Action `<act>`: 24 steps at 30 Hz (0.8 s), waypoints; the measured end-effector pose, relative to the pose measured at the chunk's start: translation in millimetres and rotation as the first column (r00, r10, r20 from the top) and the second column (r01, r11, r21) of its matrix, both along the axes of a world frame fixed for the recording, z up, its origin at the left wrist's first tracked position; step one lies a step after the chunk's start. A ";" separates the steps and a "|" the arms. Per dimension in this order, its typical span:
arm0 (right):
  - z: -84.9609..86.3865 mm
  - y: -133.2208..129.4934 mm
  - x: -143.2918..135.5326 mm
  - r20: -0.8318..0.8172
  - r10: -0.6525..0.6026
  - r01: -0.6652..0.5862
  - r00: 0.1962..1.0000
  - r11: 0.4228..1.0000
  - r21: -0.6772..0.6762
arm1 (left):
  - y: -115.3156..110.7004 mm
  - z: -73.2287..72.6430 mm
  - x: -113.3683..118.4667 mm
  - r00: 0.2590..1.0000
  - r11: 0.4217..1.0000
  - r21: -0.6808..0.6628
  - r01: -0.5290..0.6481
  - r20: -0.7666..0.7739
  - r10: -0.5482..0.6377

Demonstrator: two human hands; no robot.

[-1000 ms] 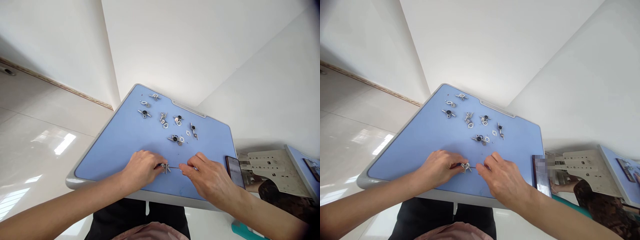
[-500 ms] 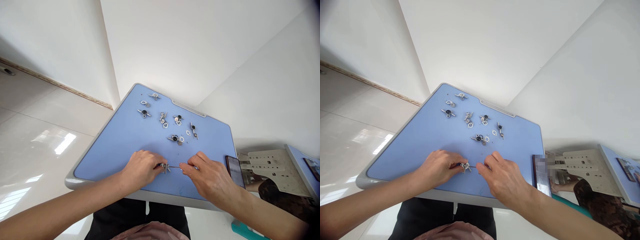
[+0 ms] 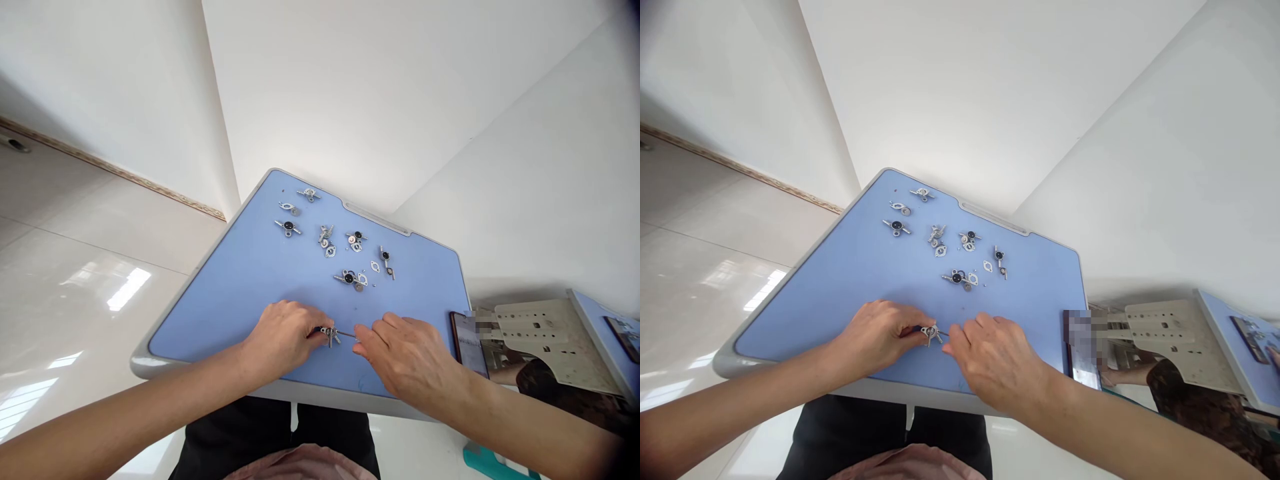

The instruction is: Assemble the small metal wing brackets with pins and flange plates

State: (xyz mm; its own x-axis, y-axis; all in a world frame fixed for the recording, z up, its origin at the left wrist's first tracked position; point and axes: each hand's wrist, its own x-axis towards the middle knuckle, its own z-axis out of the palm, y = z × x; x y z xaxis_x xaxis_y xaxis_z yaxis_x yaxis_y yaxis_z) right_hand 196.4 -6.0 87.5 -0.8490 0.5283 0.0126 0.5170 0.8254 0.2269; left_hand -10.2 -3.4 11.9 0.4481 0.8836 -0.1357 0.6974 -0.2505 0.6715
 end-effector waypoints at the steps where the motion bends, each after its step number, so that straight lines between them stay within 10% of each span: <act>1: 0.6 -0.1 -2.2 -0.004 -0.015 0.015 1.000 1.000 -0.005 | 0.0 0.3 0.1 1.000 1.000 -0.001 0.001 -0.003 -0.001; 7: 10.5 0.7 -6.1 0.059 -0.092 0.100 0.994 0.983 -0.155 | -0.8 4.6 -0.1 1.000 1.000 -0.031 -0.002 -0.015 0.002; 15: 5.0 9.9 0.5 0.112 -0.019 0.012 0.993 0.998 0.066 | -0.4 2.8 -0.3 1.000 1.000 -0.011 0.000 0.005 0.000; 24: 8.9 10.1 -0.6 0.142 0.044 -0.045 0.989 0.999 0.008 | -0.1 4.9 -0.6 1.000 1.000 -0.026 0.001 0.004 -0.001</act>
State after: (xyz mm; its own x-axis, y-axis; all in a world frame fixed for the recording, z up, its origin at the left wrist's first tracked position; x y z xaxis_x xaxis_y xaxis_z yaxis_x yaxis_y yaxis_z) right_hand 195.8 4.1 96.4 -0.8653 0.4905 -0.1035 0.4420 0.8439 0.3041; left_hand -10.7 -3.5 16.8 0.4493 0.8795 -0.1569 0.6947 -0.2336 0.6803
